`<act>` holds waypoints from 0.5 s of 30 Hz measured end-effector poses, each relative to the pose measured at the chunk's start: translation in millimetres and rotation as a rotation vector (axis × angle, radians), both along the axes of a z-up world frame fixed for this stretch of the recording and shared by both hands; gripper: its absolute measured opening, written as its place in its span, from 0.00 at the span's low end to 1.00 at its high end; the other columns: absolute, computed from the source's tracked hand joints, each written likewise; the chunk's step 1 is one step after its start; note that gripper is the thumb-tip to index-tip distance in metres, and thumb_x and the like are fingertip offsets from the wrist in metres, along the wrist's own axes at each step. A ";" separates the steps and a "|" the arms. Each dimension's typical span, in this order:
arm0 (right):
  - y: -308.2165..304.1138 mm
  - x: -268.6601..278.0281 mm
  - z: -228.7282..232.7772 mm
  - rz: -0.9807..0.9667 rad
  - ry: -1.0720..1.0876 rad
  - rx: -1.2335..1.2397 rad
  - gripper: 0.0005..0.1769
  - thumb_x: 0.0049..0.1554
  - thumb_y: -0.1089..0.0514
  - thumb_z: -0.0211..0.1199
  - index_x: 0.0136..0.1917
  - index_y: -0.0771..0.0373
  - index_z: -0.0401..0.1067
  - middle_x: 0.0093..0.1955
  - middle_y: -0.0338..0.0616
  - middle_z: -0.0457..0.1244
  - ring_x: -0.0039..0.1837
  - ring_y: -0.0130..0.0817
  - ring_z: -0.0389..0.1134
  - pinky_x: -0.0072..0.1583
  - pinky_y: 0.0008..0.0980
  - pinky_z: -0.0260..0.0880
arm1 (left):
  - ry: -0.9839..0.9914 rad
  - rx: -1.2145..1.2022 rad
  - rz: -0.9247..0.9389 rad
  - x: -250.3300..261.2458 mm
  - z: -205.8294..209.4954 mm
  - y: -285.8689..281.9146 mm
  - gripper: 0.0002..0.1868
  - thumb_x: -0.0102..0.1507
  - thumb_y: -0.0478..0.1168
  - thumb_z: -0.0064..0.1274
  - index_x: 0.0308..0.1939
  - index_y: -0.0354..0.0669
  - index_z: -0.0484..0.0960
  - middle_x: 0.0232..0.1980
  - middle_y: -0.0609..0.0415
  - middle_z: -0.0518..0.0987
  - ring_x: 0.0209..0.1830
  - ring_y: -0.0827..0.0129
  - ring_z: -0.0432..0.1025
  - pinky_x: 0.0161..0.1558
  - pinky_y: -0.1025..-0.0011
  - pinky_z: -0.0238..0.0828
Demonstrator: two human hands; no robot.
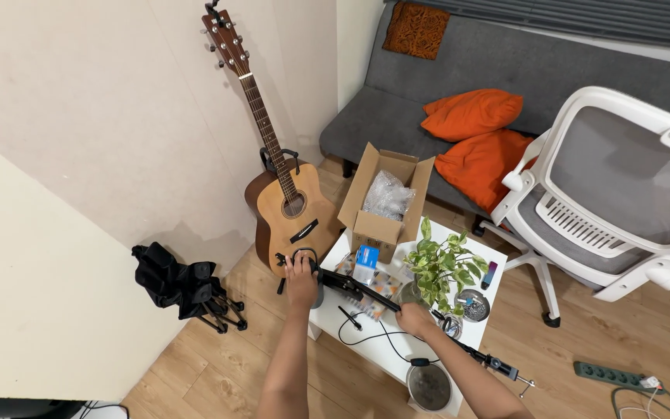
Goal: Installing an articulated monitor arm onto a wooden shelf attached to a desk next to a television.
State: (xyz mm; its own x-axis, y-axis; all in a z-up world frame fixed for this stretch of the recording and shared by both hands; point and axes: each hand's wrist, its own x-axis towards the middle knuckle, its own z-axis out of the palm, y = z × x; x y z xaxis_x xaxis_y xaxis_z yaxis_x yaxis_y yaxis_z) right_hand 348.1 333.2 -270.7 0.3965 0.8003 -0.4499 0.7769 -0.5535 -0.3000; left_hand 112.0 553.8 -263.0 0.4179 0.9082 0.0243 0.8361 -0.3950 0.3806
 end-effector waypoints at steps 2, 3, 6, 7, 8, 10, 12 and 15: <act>1.2 -2.9 10.8 -0.003 -0.005 0.022 0.19 0.59 0.50 0.52 0.51 0.64 0.75 0.53 0.59 0.69 0.56 0.54 0.71 0.60 0.47 0.71 | 0.015 -0.008 -0.001 0.6 2.9 0.1 0.36 0.70 0.48 0.45 0.79 0.48 0.51 0.83 0.57 0.45 0.84 0.51 0.32 0.80 0.59 0.31; 1.8 -4.7 16.3 -0.001 -0.008 0.043 0.18 0.58 0.50 0.52 0.51 0.64 0.75 0.52 0.59 0.69 0.56 0.54 0.71 0.60 0.47 0.71 | 0.033 -0.018 0.003 0.6 4.5 0.3 0.36 0.70 0.48 0.45 0.79 0.49 0.50 0.83 0.58 0.44 0.84 0.52 0.31 0.80 0.60 0.31; 3.7 -7.1 31.7 -0.067 0.047 0.065 0.18 0.59 0.49 0.53 0.51 0.63 0.75 0.52 0.59 0.69 0.55 0.55 0.71 0.59 0.48 0.71 | 0.061 -0.045 -0.002 -0.3 11.8 -1.1 0.35 0.71 0.48 0.42 0.80 0.51 0.49 0.84 0.58 0.43 0.85 0.54 0.31 0.81 0.59 0.29; 3.0 -9.6 38.5 -0.073 0.046 0.067 0.18 0.59 0.49 0.53 0.51 0.63 0.75 0.52 0.59 0.69 0.55 0.55 0.71 0.59 0.48 0.71 | 0.060 -0.042 -0.009 -1.4 13.8 -0.4 0.35 0.71 0.48 0.42 0.80 0.51 0.49 0.84 0.58 0.43 0.85 0.54 0.31 0.81 0.59 0.29; 1.3 -10.7 46.1 -0.095 0.071 0.047 0.18 0.59 0.49 0.52 0.51 0.63 0.75 0.51 0.58 0.69 0.53 0.54 0.72 0.58 0.48 0.72 | 0.089 -0.056 -0.012 -1.2 15.7 -0.8 0.35 0.71 0.49 0.41 0.80 0.51 0.47 0.84 0.58 0.42 0.85 0.54 0.30 0.80 0.59 0.28; -1.0 -14.4 60.3 -0.124 0.096 0.031 0.18 0.60 0.49 0.52 0.51 0.63 0.74 0.49 0.58 0.69 0.52 0.53 0.72 0.57 0.47 0.72 | 0.117 -0.065 -0.022 -0.8 19.5 0.4 0.36 0.71 0.50 0.39 0.81 0.51 0.45 0.84 0.58 0.41 0.84 0.54 0.29 0.80 0.58 0.26; -4.7 -19.7 73.4 -0.121 0.093 0.065 0.17 0.59 0.49 0.53 0.50 0.63 0.75 0.47 0.58 0.70 0.50 0.52 0.72 0.57 0.47 0.71 | 0.128 -0.092 -0.034 -0.5 21.6 0.8 0.39 0.71 0.54 0.39 0.81 0.50 0.42 0.85 0.55 0.40 0.85 0.52 0.27 0.80 0.57 0.24; -10.2 -25.0 107.1 -0.157 0.108 0.071 0.16 0.59 0.50 0.51 0.50 0.63 0.73 0.46 0.56 0.69 0.50 0.51 0.72 0.56 0.48 0.71 | 0.115 -0.162 -0.051 -4.0 31.5 2.5 0.42 0.69 0.56 0.40 0.82 0.51 0.40 0.85 0.57 0.37 0.85 0.52 0.26 0.79 0.54 0.21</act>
